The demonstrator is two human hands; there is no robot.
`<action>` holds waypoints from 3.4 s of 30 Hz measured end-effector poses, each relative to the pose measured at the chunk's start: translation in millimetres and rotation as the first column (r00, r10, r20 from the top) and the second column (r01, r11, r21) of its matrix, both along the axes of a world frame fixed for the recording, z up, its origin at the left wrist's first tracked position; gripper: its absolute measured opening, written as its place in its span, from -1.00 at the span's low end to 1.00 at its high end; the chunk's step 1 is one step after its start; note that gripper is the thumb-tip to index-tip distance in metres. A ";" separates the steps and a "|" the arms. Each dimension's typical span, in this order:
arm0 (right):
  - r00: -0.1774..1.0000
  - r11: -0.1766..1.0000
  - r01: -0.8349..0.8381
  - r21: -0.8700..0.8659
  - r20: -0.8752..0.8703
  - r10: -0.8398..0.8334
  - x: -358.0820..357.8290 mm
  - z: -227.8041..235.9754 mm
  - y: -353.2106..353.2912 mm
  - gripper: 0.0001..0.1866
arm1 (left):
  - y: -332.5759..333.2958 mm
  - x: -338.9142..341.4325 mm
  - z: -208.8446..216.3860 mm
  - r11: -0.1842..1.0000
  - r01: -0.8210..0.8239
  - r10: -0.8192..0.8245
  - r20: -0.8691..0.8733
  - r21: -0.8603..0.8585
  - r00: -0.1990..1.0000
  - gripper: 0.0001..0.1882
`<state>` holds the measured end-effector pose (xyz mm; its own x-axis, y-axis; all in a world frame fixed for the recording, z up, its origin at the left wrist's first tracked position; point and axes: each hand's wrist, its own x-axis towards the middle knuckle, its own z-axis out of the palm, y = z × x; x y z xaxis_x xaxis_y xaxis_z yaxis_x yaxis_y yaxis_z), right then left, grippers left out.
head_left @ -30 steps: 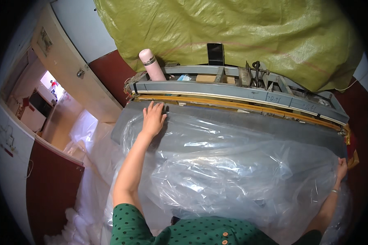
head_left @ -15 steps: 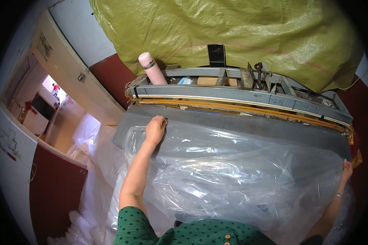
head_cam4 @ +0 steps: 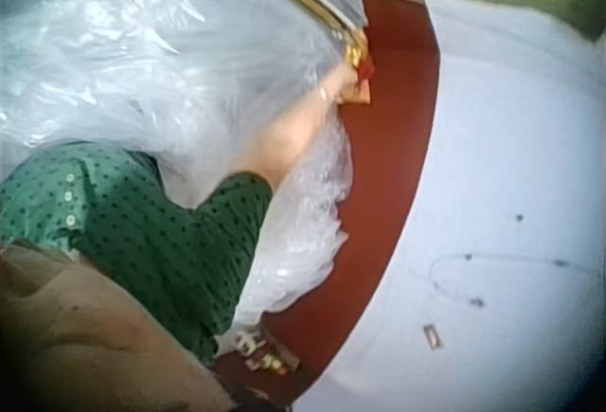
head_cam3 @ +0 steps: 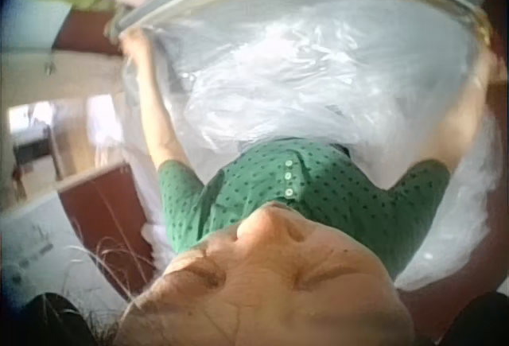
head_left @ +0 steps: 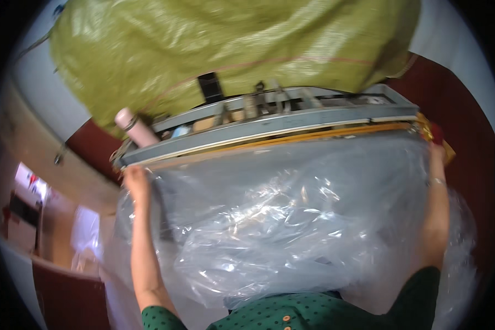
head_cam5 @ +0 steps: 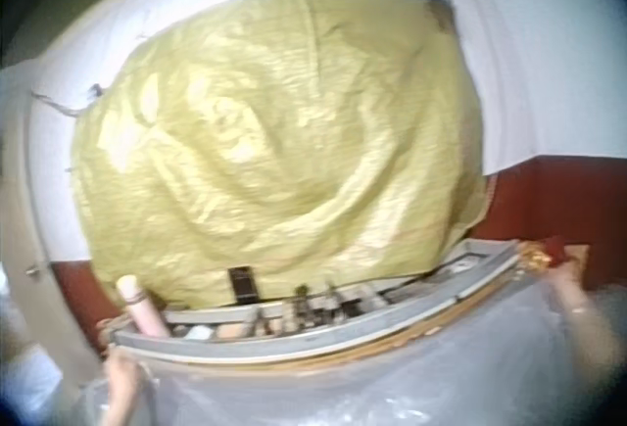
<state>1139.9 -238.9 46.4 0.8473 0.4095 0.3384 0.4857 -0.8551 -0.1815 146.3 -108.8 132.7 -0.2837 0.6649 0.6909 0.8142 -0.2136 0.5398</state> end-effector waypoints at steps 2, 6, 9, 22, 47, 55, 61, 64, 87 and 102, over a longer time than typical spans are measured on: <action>0.993 0.978 0.018 0.210 0.109 -0.041 -4.8 25.4 6.8 -0.48 | 22.3 -1.9 4.6 0.971 0.215 -0.236 0.562 0.105 0.793 -0.83; 0.998 0.856 -0.052 0.515 0.047 0.033 -178.1 33.4 54.3 -0.71 | 1.6 -35.2 -30.1 0.980 -0.168 0.163 0.055 0.111 0.985 -0.81; 0.947 0.773 -0.301 0.559 0.083 0.309 -182.1 -7.1 39.3 -0.77 | 22.3 -63.7 -104.1 0.990 -0.138 0.142 0.121 -0.039 0.982 -0.83; 0.836 0.426 -0.427 0.798 0.169 0.522 -168.9 -17.5 97.0 -0.75 | 83.8 -66.9 -112.7 0.999 0.041 -0.023 0.430 -0.034 0.903 -0.78; 0.941 0.529 -0.330 0.782 0.229 0.249 -222.3 30.2 118.8 -0.88 | 33.5 -60.6 -65.4 0.931 0.342 -0.219 0.552 -0.130 0.805 -0.95; -0.041 -0.111 -0.811 0.575 0.132 0.990 -571.7 173.2 122.7 -0.86 | -78.8 -44.6 11.9 0.911 0.408 -0.385 0.490 0.064 0.782 -0.95; -0.426 -0.420 -0.829 0.370 0.069 0.902 -769.2 144.1 90.8 -0.63 | -117.1 -49.0 23.3 0.900 0.418 -0.418 0.526 0.126 0.741 -0.91; -0.536 -0.318 -0.741 0.591 -0.236 0.810 -792.3 104.8 92.1 -0.74 | -117.0 -54.9 18.9 0.903 0.408 -0.422 0.468 0.138 0.776 -0.85; 0.995 0.974 -0.038 -0.223 0.086 0.058 -46.2 23.7 -138.9 -0.73 | -259.0 197.1 -58.4 0.230 0.767 -0.864 0.237 -0.598 0.444 -0.53; 0.990 0.988 0.122 0.091 0.065 -0.128 -103.8 -5.6 -90.8 -0.75 | -231.8 342.4 -52.4 -0.384 0.923 -0.023 0.999 0.020 -0.031 -0.53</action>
<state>1036.1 -329.7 40.7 0.8628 0.2687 0.4281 0.3903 -0.8924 -0.2264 488.7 -340.7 80.3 0.8873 0.3891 -0.2476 -0.0154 0.5617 0.8272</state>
